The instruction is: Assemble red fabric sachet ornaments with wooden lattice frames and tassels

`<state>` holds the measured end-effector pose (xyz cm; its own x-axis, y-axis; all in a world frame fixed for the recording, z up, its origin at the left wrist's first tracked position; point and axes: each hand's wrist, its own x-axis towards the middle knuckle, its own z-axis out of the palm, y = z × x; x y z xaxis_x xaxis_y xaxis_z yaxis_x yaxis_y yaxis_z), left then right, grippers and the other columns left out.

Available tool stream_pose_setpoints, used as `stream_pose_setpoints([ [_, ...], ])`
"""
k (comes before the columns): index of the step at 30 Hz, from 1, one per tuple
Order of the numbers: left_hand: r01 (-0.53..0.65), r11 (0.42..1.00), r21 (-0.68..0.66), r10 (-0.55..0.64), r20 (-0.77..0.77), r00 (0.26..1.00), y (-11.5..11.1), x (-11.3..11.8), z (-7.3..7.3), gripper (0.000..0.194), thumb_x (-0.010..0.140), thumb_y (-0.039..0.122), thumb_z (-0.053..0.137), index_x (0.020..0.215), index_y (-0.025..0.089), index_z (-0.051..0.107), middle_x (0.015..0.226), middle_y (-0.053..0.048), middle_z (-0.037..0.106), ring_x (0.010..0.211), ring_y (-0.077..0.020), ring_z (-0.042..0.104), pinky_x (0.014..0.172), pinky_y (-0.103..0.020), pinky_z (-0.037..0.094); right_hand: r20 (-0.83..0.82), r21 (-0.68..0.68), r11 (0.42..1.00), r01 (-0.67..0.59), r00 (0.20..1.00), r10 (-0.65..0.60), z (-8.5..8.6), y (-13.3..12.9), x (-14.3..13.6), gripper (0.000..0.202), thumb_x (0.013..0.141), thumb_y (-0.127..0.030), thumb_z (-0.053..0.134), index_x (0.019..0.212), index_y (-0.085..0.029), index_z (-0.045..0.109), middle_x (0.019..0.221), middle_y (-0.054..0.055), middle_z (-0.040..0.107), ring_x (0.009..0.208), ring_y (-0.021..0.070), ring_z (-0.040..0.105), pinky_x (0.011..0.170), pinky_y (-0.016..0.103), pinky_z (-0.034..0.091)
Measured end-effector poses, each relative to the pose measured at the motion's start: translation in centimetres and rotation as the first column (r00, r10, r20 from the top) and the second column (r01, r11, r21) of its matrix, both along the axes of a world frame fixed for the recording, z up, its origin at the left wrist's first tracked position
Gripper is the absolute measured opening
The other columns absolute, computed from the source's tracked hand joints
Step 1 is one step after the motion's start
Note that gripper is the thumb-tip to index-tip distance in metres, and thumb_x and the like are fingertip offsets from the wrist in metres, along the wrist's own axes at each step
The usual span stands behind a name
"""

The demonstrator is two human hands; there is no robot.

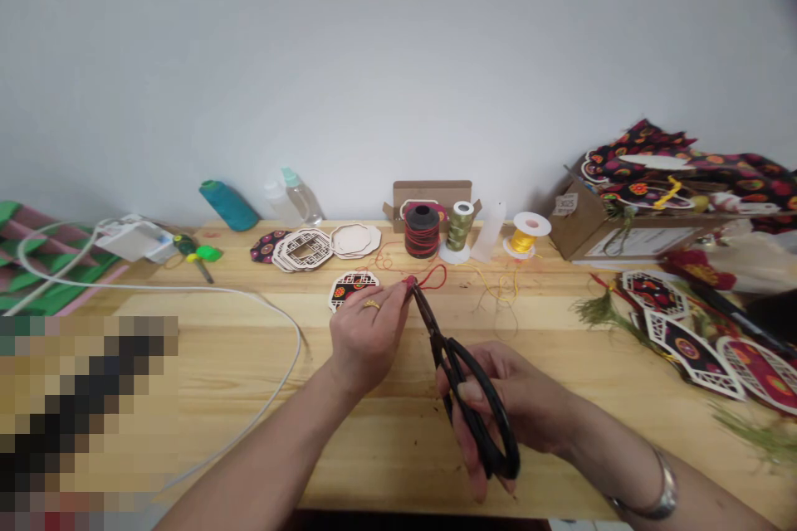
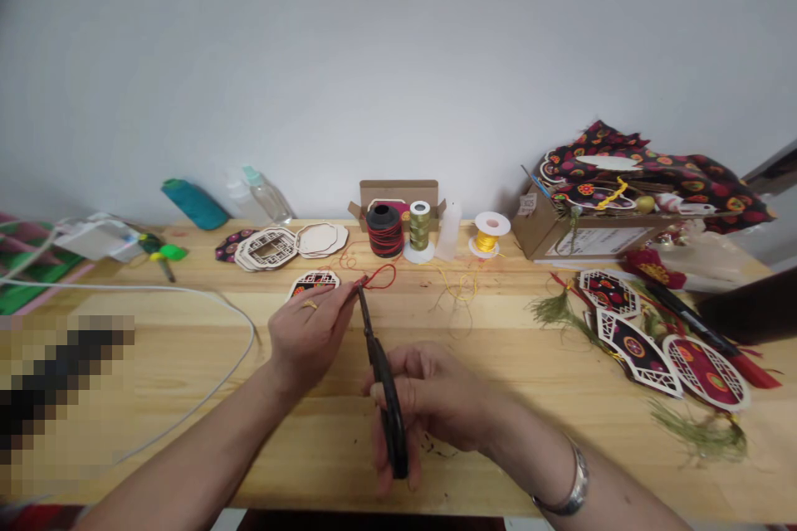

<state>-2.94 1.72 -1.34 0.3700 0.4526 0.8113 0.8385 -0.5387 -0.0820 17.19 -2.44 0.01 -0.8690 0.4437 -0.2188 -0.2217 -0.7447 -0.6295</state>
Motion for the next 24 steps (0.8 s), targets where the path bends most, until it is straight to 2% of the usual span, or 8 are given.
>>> stream_pose_setpoints([
  [8,-0.044,0.998,-0.044,0.047,0.077,0.996,0.4,-0.2,-0.2,0.014,0.085,0.017,0.061,0.094,0.013,0.07,0.069,-0.006,0.075,0.06,-0.0159,0.069,0.072,-0.027,0.055,0.053,0.142,0.986,-0.089,0.995,0.082,0.0,0.0,0.7,0.038,0.071,-0.037,0.074,0.094,-0.013,0.056,0.052,-0.003,0.063,0.038,0.0074,0.057,0.035,0.011,0.039],
  [10,-0.058,0.985,-0.162,0.078,0.122,0.989,0.3,-0.2,0.0,0.015,0.086,0.02,0.06,0.092,0.014,0.072,0.068,-0.006,0.075,0.06,-0.0163,0.069,0.066,-0.026,0.054,0.084,0.219,0.972,-0.089,0.994,0.072,0.7,0.1,1.4,0.04,0.068,-0.039,0.076,0.092,-0.013,0.057,0.051,-0.004,0.061,0.035,0.0067,0.054,0.034,0.012,0.036],
  [12,-0.049,0.937,-0.347,0.127,0.205,0.97,0.0,0.0,0.4,0.018,0.088,0.024,0.058,0.092,0.017,0.074,0.069,-0.004,0.075,0.059,-0.0154,0.069,0.06,-0.024,0.052,0.1,0.312,0.95,0.004,0.994,-0.037,1.5,0.5,2.3,0.046,0.066,-0.048,0.076,0.093,-0.014,0.058,0.052,-0.003,0.06,0.034,0.0068,0.05,0.033,0.015,0.034],
  [14,0.054,0.853,-0.519,0.158,0.355,0.922,-0.3,0.2,1.0,0.018,0.088,0.026,0.058,0.094,0.022,0.074,0.078,-0.001,0.077,0.064,-0.0139,0.07,0.06,-0.021,0.052,0.133,0.507,0.85,0.142,0.961,-0.24,2.2,1.2,3.1,0.044,0.071,-0.051,0.072,0.088,-0.012,0.061,0.048,-0.003,0.057,0.035,0.0065,0.047,0.036,0.017,0.033],
  [17,0.272,0.73,-0.627,0.197,0.574,0.795,-0.5,0.5,1.9,0.016,0.085,0.027,0.061,0.092,0.023,0.075,0.086,0.0,0.077,0.073,-0.0134,0.07,0.066,-0.02,0.054,0.173,0.724,0.627,0.288,0.804,-0.569,3.0,2.8,4.0,0.038,0.08,-0.049,0.062,0.094,-0.014,0.062,0.048,-0.004,0.053,0.042,0.0078,0.045,0.043,0.02,0.034],
  [18,0.334,0.689,-0.643,0.222,0.626,0.747,-0.5,0.6,2.1,0.016,0.083,0.027,0.062,0.09,0.022,0.076,0.085,0.0,0.077,0.073,-0.0139,0.07,0.066,-0.02,0.054,0.232,0.781,0.569,0.259,0.725,-0.649,3.0,3.3,4.2,0.035,0.082,-0.046,0.06,0.097,-0.014,0.062,0.05,-0.005,0.052,0.044,0.008,0.044,0.044,0.02,0.033],
  [21,0.508,0.571,-0.645,0.302,0.74,0.6,-0.3,0.6,2.4,0.017,0.079,0.032,0.068,0.086,0.019,0.076,0.081,-0.002,0.077,0.071,-0.0158,0.07,0.063,-0.023,0.056,0.335,0.918,0.397,-0.009,0.557,-0.76,2.8,4.7,4.6,0.026,0.082,-0.039,0.059,0.091,-0.015,0.065,0.063,-0.001,0.057,0.055,0.0106,0.048,0.049,0.022,0.034],
  [24,0.649,0.461,-0.605,0.36,0.796,0.486,-0.1,0.5,2.1,0.022,0.075,0.036,0.072,0.085,0.017,0.076,0.08,-0.004,0.077,0.069,-0.0167,0.07,0.063,-0.025,0.057,0.329,0.941,0.243,-0.235,0.478,-0.814,2.2,5.5,4.7,0.018,0.081,-0.027,0.055,0.091,-0.016,0.066,0.077,0.004,0.065,0.068,0.015,0.055,0.061,0.026,0.041],
])
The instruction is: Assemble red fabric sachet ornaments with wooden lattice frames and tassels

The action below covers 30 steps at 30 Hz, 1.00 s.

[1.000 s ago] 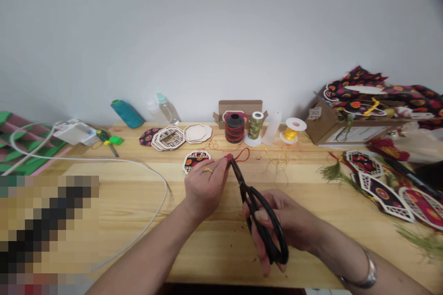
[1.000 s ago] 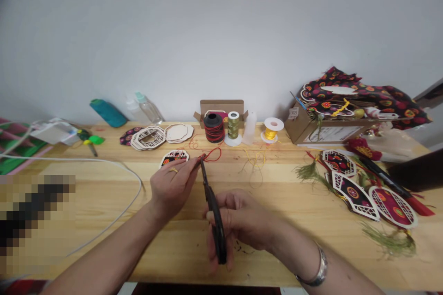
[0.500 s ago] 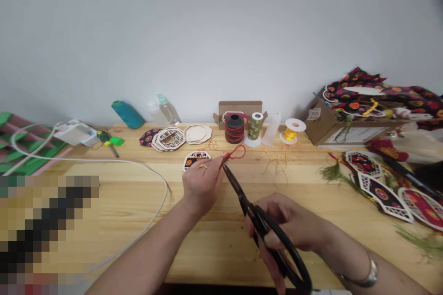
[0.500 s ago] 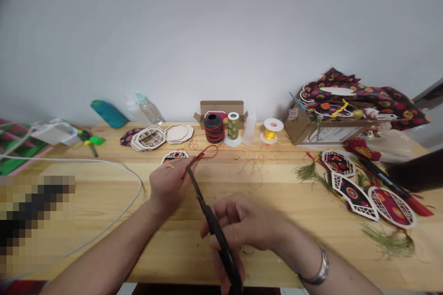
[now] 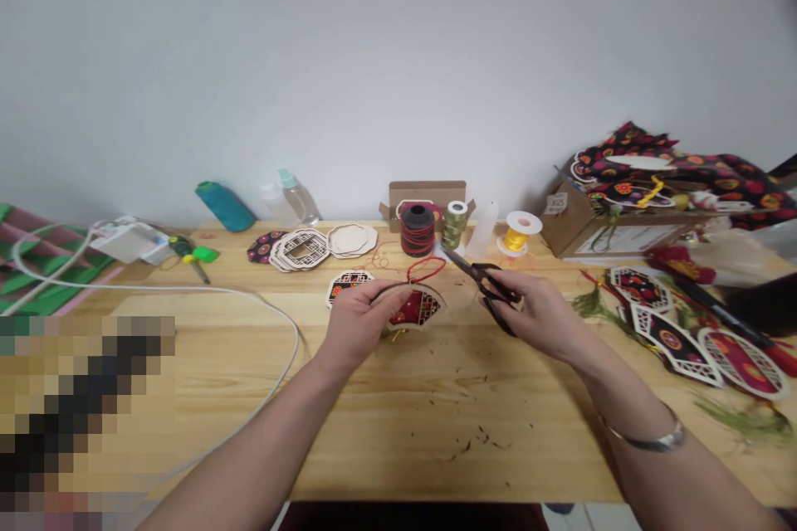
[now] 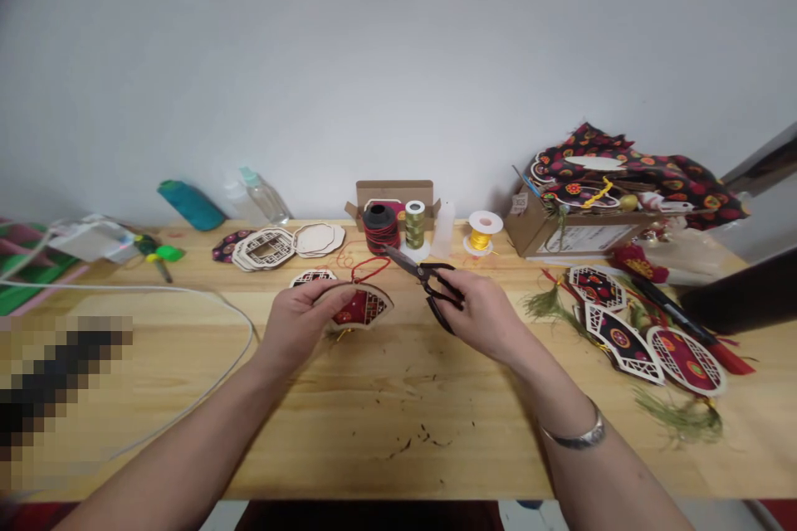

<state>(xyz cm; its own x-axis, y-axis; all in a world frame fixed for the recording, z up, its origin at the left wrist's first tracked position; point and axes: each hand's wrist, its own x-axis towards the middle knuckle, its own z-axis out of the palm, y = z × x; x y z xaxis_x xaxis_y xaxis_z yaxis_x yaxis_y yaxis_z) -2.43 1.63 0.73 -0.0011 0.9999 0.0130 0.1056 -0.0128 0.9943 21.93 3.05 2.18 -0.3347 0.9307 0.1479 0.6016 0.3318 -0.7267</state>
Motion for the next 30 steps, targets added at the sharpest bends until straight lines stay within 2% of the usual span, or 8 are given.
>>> stream_pose_setpoints([
  [2,0.05,0.997,-0.054,-0.047,0.072,0.996,0.1,-0.1,-0.3,0.025,0.073,0.037,0.073,0.086,0.016,0.076,0.08,-0.005,0.077,0.068,-0.0178,0.07,0.064,-0.028,0.058,0.041,0.011,1.0,0.003,0.999,-0.004,-0.4,0.3,0.0,0.021,0.08,-0.023,0.053,0.096,-0.017,0.064,0.082,0.005,0.068,0.07,0.0161,0.057,0.064,0.027,0.043],
  [6,0.124,0.988,-0.094,-0.112,0.131,0.985,0.2,-0.2,-0.7,0.028,0.072,0.038,0.074,0.089,0.016,0.076,0.083,-0.007,0.077,0.07,-0.0201,0.071,0.067,-0.033,0.06,0.019,-0.01,1.0,0.004,1.0,-0.003,-1.0,0.7,0.2,0.022,0.077,-0.022,0.052,0.096,-0.015,0.06,0.085,0.007,0.069,0.072,0.0171,0.06,0.064,0.027,0.045],
  [12,0.112,0.989,-0.101,-0.092,0.189,0.978,0.2,-0.2,-0.3,0.023,0.071,0.034,0.075,0.084,0.016,0.076,0.078,-0.006,0.077,0.068,-0.0189,0.071,0.067,-0.032,0.06,0.022,-0.007,0.999,0.034,0.999,-0.034,-1.2,1.3,0.9,0.021,0.079,-0.023,0.051,0.095,-0.013,0.061,0.087,0.009,0.07,0.075,0.0178,0.062,0.068,0.028,0.047],
  [20,0.186,0.977,-0.103,-0.159,0.231,0.96,0.0,-0.2,-0.5,0.022,0.072,0.032,0.075,0.088,0.017,0.076,0.084,-0.006,0.077,0.073,-0.0191,0.073,0.071,-0.032,0.06,0.02,0.008,0.986,-0.166,0.986,0.166,-0.7,0.4,-0.2,0.036,0.078,-0.013,0.05,0.111,-0.018,0.065,0.1,0.006,0.071,0.083,0.0165,0.063,0.073,0.027,0.048],
  [24,0.251,0.963,-0.095,-0.226,0.221,0.949,-0.1,-0.3,-0.6,0.023,0.073,0.032,0.074,0.091,0.018,0.076,0.089,-0.006,0.077,0.078,-0.0195,0.072,0.072,-0.032,0.06,0.012,-0.026,0.977,-0.21,0.978,0.21,-0.9,0.2,-0.3,0.039,0.077,-0.011,0.051,0.113,-0.018,0.064,0.099,0.005,0.07,0.082,0.0155,0.061,0.072,0.026,0.048],
  [30,0.287,0.952,-0.104,-0.264,0.191,0.945,-0.2,-0.3,-0.6,0.022,0.072,0.033,0.074,0.088,0.018,0.076,0.083,-0.006,0.077,0.07,-0.0171,0.071,0.064,-0.029,0.058,-0.05,-0.079,0.968,-0.24,0.97,0.236,-1.0,0.3,-0.2,0.036,0.077,-0.012,0.052,0.109,-0.018,0.066,0.085,0.003,0.067,0.076,0.0148,0.058,0.07,0.027,0.049],
])
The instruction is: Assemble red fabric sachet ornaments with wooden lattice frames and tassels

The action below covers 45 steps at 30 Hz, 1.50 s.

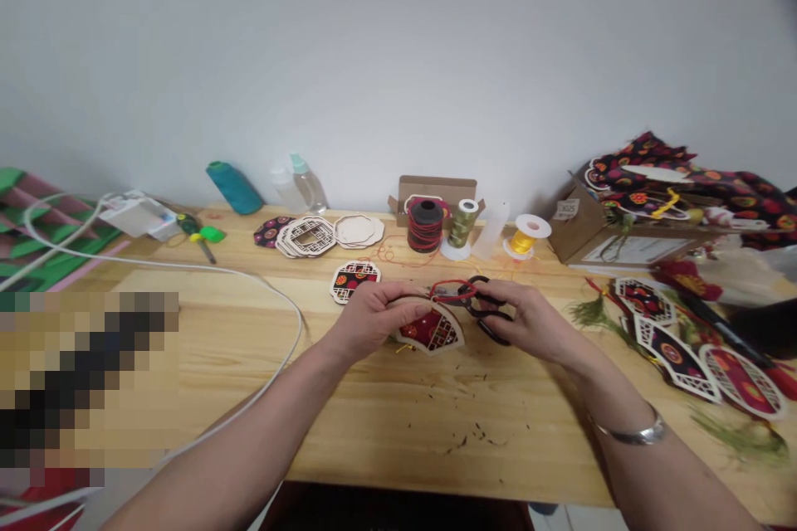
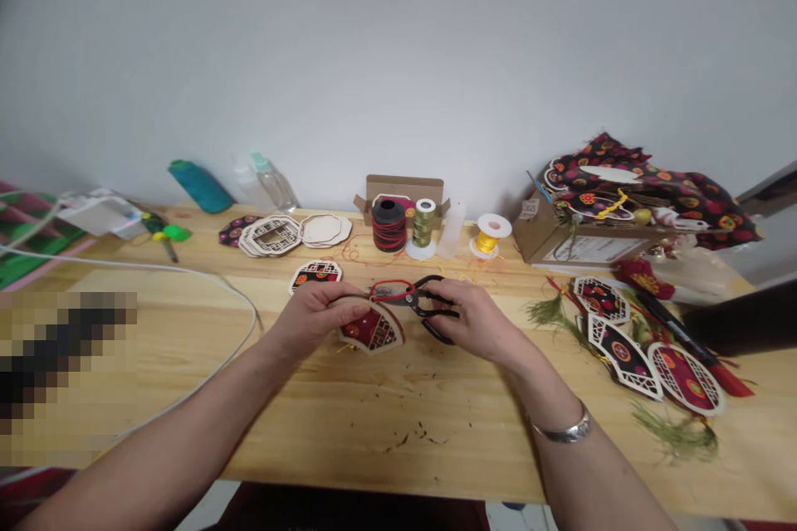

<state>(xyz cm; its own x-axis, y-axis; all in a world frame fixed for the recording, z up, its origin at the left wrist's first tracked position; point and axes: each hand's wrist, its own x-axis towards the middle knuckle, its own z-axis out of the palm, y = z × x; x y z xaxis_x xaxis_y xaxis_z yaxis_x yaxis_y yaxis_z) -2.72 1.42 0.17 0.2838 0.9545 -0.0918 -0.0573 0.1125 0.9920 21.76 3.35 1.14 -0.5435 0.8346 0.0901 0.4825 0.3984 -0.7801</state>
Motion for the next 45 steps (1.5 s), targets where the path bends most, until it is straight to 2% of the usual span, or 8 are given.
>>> stream_pose_setpoints([
  [8,0.026,0.999,-0.023,-0.025,0.033,0.999,-0.09,0.04,0.19,0.02,0.07,0.032,0.075,0.083,0.018,0.077,0.076,-0.005,0.076,0.061,-0.0144,0.068,0.06,-0.027,0.057,-0.038,-0.078,0.996,-0.037,0.999,0.034,-0.05,0.11,-0.05,0.04,0.075,-0.01,0.05,0.112,-0.017,0.065,0.096,0.005,0.068,0.085,0.0161,0.06,0.077,0.029,0.049],
  [12,0.023,0.998,-0.053,-0.021,0.039,0.999,-0.15,0.15,0.21,0.022,0.068,0.033,0.076,0.081,0.017,0.077,0.074,-0.006,0.076,0.061,-0.0162,0.069,0.06,-0.029,0.058,-0.042,-0.105,0.994,-0.041,0.998,0.037,-0.3,0.16,0.08,0.04,0.076,-0.012,0.051,0.113,-0.017,0.065,0.102,0.007,0.068,0.091,0.0173,0.061,0.08,0.03,0.049],
  [20,-0.005,0.996,-0.09,0.014,0.109,0.994,-0.02,0.13,0.47,0.02,0.067,0.032,0.077,0.08,0.017,0.077,0.071,-0.006,0.075,0.058,-0.0159,0.068,0.057,-0.028,0.056,0.0,0.0,1.0,0.0,1.0,0.0,-0.49,0.59,0.74,0.035,0.073,-0.011,0.055,0.105,-0.019,0.068,0.09,0.004,0.067,0.083,0.0166,0.06,0.076,0.028,0.049],
  [27,0.01,0.996,-0.093,0.003,0.143,0.99,-0.14,0.17,0.71,0.013,0.066,0.026,0.077,0.076,0.018,0.077,0.069,-0.004,0.075,0.056,-0.0126,0.066,0.056,-0.025,0.055,-0.03,-0.042,0.999,0.006,1.0,-0.008,-0.28,0.66,0.85,0.039,0.075,-0.013,0.054,0.111,-0.019,0.067,0.097,0.005,0.068,0.083,0.0165,0.062,0.075,0.029,0.049],
  [33,0.045,0.996,-0.083,-0.039,0.066,0.997,-0.35,0.21,0.75,0.011,0.067,0.024,0.076,0.076,0.017,0.077,0.069,-0.003,0.074,0.057,-0.0115,0.065,0.056,-0.022,0.053,0.006,-0.028,1.0,-0.012,1.0,0.012,-0.08,0.34,0.5,0.034,0.075,-0.012,0.053,0.106,-0.017,0.067,0.09,0.004,0.068,0.082,0.0163,0.06,0.074,0.028,0.048],
  [37,0.07,0.995,-0.069,-0.067,0.047,0.997,-0.28,0.14,0.47,0.01,0.068,0.024,0.076,0.076,0.019,0.077,0.068,-0.002,0.074,0.057,-0.01,0.064,0.055,-0.019,0.051,-0.013,-0.054,0.998,-0.04,0.999,0.039,0.18,0.15,0.29,0.035,0.075,-0.01,0.053,0.106,-0.017,0.066,0.095,0.005,0.068,0.085,0.016,0.06,0.076,0.028,0.047],
  [41,0.041,0.996,-0.077,-0.038,0.043,0.998,-0.31,0.19,0.61,0.009,0.065,0.023,0.077,0.072,0.017,0.077,0.063,-0.001,0.073,0.053,-0.0088,0.062,0.052,-0.017,0.049,-0.017,-0.044,0.998,-0.048,0.999,0.047,0.04,0.22,0.31,0.035,0.073,-0.008,0.052,0.104,-0.017,0.067,0.092,0.004,0.068,0.083,0.0155,0.06,0.074,0.027,0.047],
  [45,0.035,0.994,-0.1,-0.025,0.104,0.994,-0.37,0.29,0.83,0.01,0.065,0.024,0.078,0.074,0.017,0.077,0.066,-0.002,0.074,0.055,-0.0098,0.064,0.052,-0.017,0.05,-0.03,-0.034,0.998,-0.059,0.998,0.058,-0.35,0.43,0.65,0.035,0.072,-0.008,0.053,0.103,-0.017,0.068,0.092,0.003,0.068,0.083,0.0151,0.06,0.074,0.026,0.048],
])
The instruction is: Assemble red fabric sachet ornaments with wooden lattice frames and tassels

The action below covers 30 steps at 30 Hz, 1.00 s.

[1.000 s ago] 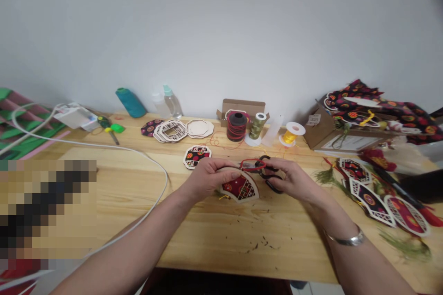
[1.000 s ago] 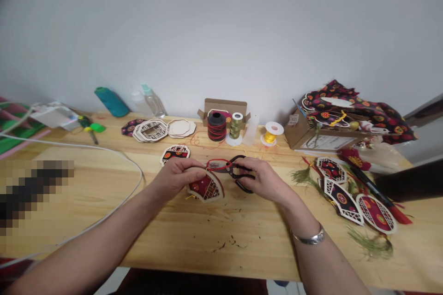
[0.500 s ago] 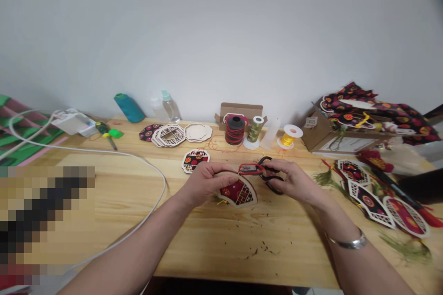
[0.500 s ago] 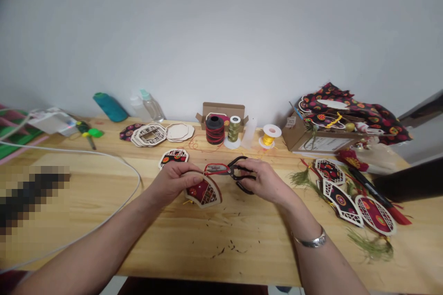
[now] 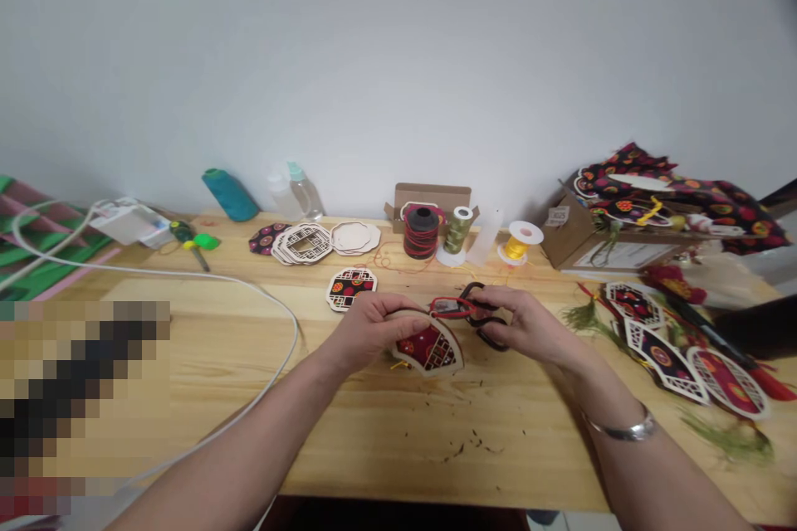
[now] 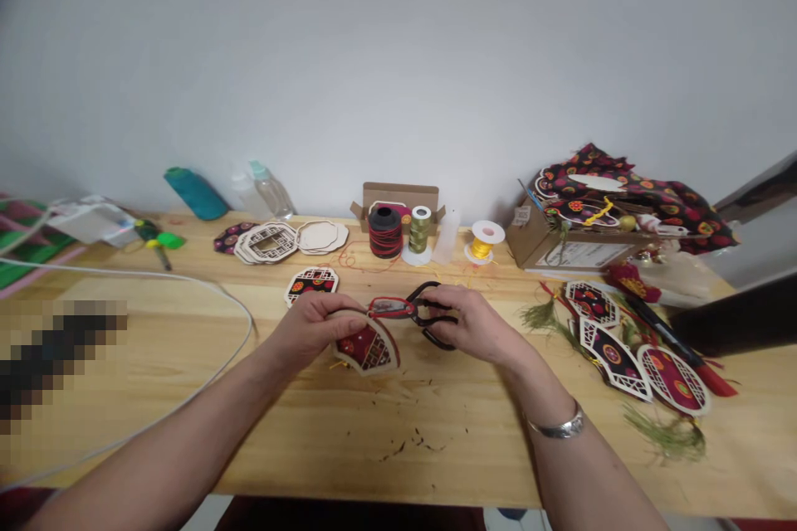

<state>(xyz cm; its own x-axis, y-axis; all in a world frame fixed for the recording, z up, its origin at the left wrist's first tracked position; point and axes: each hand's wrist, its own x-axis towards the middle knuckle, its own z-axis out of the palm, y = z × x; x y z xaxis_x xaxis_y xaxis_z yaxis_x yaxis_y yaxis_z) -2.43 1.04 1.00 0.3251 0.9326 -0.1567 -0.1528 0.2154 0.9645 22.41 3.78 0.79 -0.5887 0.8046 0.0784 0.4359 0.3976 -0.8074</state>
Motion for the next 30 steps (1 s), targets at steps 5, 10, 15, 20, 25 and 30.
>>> stream_pose_setpoints([
  [5,-0.015,1.0,-0.022,0.017,0.081,0.997,0.1,-0.1,-0.4,0.012,0.068,0.026,0.078,0.078,0.018,0.078,0.069,-0.002,0.075,0.056,-0.0102,0.065,0.053,-0.017,0.051,-0.054,-0.111,0.994,0.007,0.998,-0.013,-0.1,0.3,0.7,0.038,0.073,-0.006,0.052,0.106,-0.017,0.067,0.095,0.004,0.069,0.083,0.0142,0.063,0.069,0.024,0.049],
  [10,-0.07,0.997,-0.032,0.073,0.103,0.992,0.4,0.0,-1.0,0.016,0.067,0.029,0.079,0.078,0.017,0.077,0.072,-0.005,0.076,0.059,-0.0135,0.068,0.055,-0.02,0.054,0.024,-0.044,0.998,0.047,0.999,-0.046,0.1,0.7,1.1,0.038,0.076,-0.01,0.054,0.111,-0.017,0.067,0.101,0.007,0.069,0.089,0.0173,0.063,0.075,0.028,0.049],
  [15,-0.185,0.982,-0.027,0.187,0.058,0.981,0.7,0.1,-1.1,0.023,0.067,0.033,0.079,0.082,0.016,0.077,0.077,-0.007,0.077,0.066,-0.0174,0.071,0.063,-0.025,0.057,0.201,0.114,0.991,0.065,0.976,-0.087,-0.1,1.0,1.0,0.035,0.075,-0.011,0.056,0.108,-0.017,0.068,0.096,0.007,0.07,0.084,0.0182,0.062,0.075,0.03,0.048],
  [20,-0.303,0.953,0.032,0.303,0.003,0.953,0.6,0.2,-0.7,0.022,0.067,0.036,0.078,0.08,0.017,0.078,0.073,-0.006,0.077,0.063,-0.017,0.07,0.058,-0.023,0.056,0.358,0.192,0.972,0.135,0.913,-0.198,-1.0,1.0,0.5,0.033,0.072,-0.012,0.06,0.104,-0.017,0.07,0.094,0.007,0.072,0.079,0.0198,0.064,0.07,0.03,0.048],
  [25,-0.332,0.941,0.072,0.335,-0.04,0.941,0.5,0.3,-0.5,0.02,0.068,0.035,0.077,0.079,0.019,0.078,0.073,-0.005,0.076,0.062,-0.0158,0.069,0.057,-0.021,0.055,0.336,0.239,0.947,0.217,0.896,-0.29,-1.2,0.9,0.3,0.034,0.076,-0.016,0.059,0.108,-0.017,0.068,0.105,0.01,0.071,0.089,0.0226,0.065,0.077,0.033,0.049],
  [30,-0.302,0.953,-0.013,0.302,0.02,0.953,0.7,0.2,-1.2,0.022,0.069,0.035,0.077,0.082,0.017,0.077,0.075,-0.006,0.076,0.062,-0.015,0.068,0.059,-0.022,0.055,0.251,0.157,0.947,0.279,0.916,-0.312,-1.2,0.9,0.3,0.03,0.077,-0.017,0.058,0.104,-0.018,0.07,0.101,0.008,0.072,0.088,0.0214,0.066,0.076,0.032,0.05],
])
